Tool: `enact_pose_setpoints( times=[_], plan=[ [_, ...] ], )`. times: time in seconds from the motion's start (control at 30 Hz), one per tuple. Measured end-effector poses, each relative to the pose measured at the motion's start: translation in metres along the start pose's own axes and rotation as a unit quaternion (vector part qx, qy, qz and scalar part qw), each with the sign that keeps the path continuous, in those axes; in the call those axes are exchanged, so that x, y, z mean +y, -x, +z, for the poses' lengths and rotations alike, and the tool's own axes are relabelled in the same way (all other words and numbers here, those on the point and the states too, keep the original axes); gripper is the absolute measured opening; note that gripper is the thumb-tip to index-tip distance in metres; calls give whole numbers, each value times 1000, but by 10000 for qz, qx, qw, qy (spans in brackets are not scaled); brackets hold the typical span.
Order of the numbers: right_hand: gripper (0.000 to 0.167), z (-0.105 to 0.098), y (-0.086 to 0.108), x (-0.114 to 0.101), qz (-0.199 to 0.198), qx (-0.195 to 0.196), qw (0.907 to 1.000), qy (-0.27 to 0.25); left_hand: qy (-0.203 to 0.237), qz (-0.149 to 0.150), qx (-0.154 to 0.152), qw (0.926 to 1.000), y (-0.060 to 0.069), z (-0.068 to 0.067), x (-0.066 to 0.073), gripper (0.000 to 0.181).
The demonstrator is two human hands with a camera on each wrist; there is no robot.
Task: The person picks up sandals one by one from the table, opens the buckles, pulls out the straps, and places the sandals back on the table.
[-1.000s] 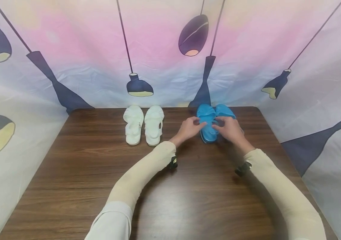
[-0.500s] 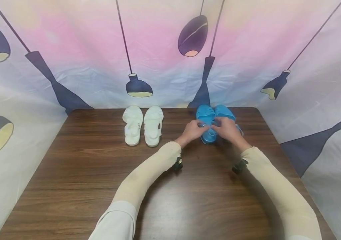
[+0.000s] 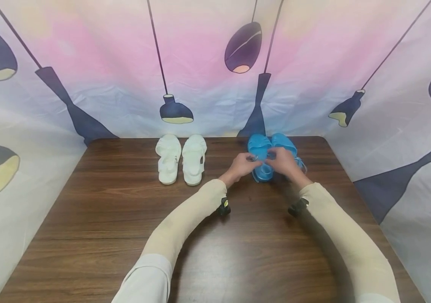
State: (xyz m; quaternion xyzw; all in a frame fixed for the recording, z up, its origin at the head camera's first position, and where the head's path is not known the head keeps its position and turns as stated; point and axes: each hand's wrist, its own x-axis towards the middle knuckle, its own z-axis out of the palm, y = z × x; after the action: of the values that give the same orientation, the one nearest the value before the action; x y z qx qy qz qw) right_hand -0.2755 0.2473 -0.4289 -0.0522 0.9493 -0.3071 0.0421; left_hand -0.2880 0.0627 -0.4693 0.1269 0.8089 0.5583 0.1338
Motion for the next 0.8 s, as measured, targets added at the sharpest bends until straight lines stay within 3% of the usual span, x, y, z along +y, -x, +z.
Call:
enact_pose_setpoints(
  times=[0.17, 0.4, 0.53, 0.67, 0.8],
  plan=[
    [42, 1, 3, 3, 27, 242, 9986, -462, 748, -15, 78, 9972, 5, -2, -2, 52],
    [41, 4, 14, 2, 239, 638, 9909, -1157, 1213, -114, 273, 9922, 18, -10, 3, 52],
    [44, 5, 21, 0, 457, 802, 9811, -1702, 1332, -169, 380, 9902, 27, -17, 7, 54],
    [45, 7, 31, -6, 594, 587, 9763, -1997, 1161, -13, 392, 9925, 41, -26, 12, 52],
    [41, 11, 45, -16, 371, 433, 9766, -2073, 945, 216, 339, 9947, 56, -34, 12, 50]
  ],
)
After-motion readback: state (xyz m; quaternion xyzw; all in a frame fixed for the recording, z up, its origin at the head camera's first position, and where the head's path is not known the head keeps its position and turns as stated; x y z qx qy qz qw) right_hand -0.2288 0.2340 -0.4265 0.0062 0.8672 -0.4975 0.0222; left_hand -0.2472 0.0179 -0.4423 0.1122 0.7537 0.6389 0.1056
